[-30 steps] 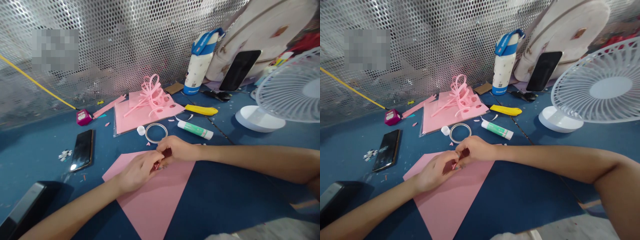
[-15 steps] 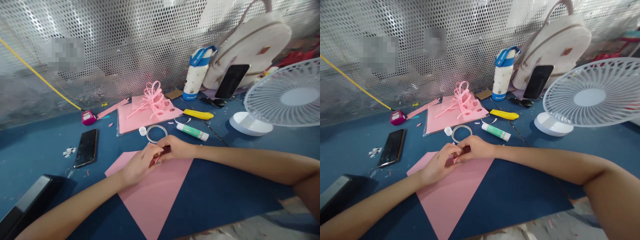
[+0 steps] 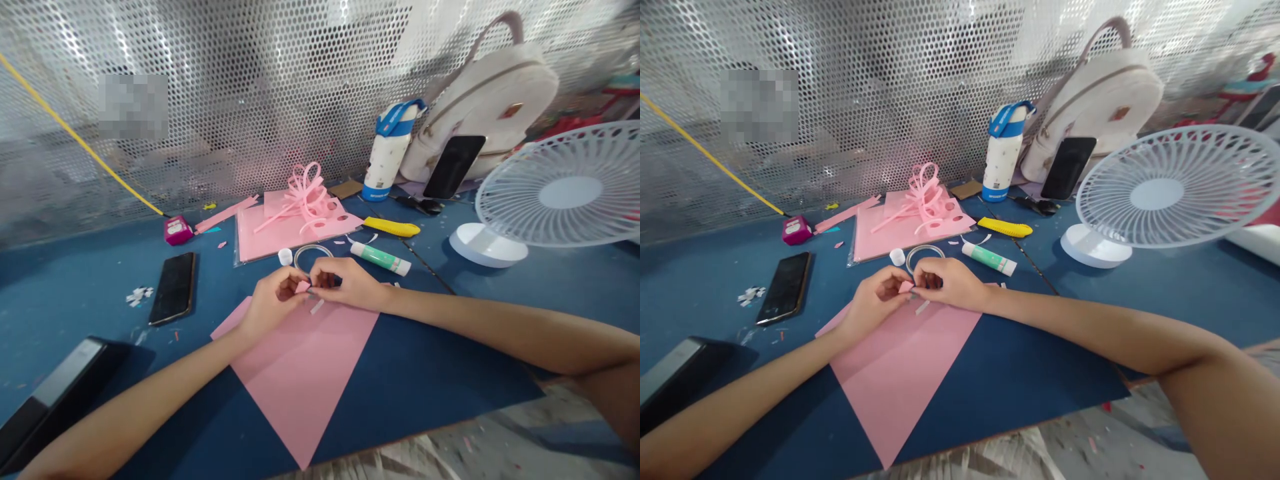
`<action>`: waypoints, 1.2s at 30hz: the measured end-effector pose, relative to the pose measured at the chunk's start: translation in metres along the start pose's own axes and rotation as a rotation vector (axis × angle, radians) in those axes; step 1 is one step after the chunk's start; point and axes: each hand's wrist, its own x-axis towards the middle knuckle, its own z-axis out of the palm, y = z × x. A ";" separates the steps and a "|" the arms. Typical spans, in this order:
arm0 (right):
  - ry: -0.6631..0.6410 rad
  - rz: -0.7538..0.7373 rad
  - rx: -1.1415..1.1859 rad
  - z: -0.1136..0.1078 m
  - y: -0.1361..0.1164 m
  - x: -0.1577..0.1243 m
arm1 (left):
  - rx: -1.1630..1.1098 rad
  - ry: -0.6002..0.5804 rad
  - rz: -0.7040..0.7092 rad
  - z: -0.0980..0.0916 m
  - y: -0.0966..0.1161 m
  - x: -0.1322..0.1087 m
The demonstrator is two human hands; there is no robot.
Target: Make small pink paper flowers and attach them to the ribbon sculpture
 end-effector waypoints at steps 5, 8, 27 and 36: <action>0.002 -0.027 -0.057 0.001 0.004 0.000 | -0.049 0.026 0.048 -0.001 -0.006 0.004; 0.058 -0.038 -0.044 0.000 0.005 0.000 | -0.071 0.030 0.051 -0.002 -0.007 0.005; 0.136 -0.106 -0.104 0.004 0.003 -0.002 | 0.304 0.173 0.241 -0.004 0.002 0.003; 0.241 0.227 0.365 0.019 -0.008 -0.001 | 0.350 0.176 0.411 -0.003 0.006 0.000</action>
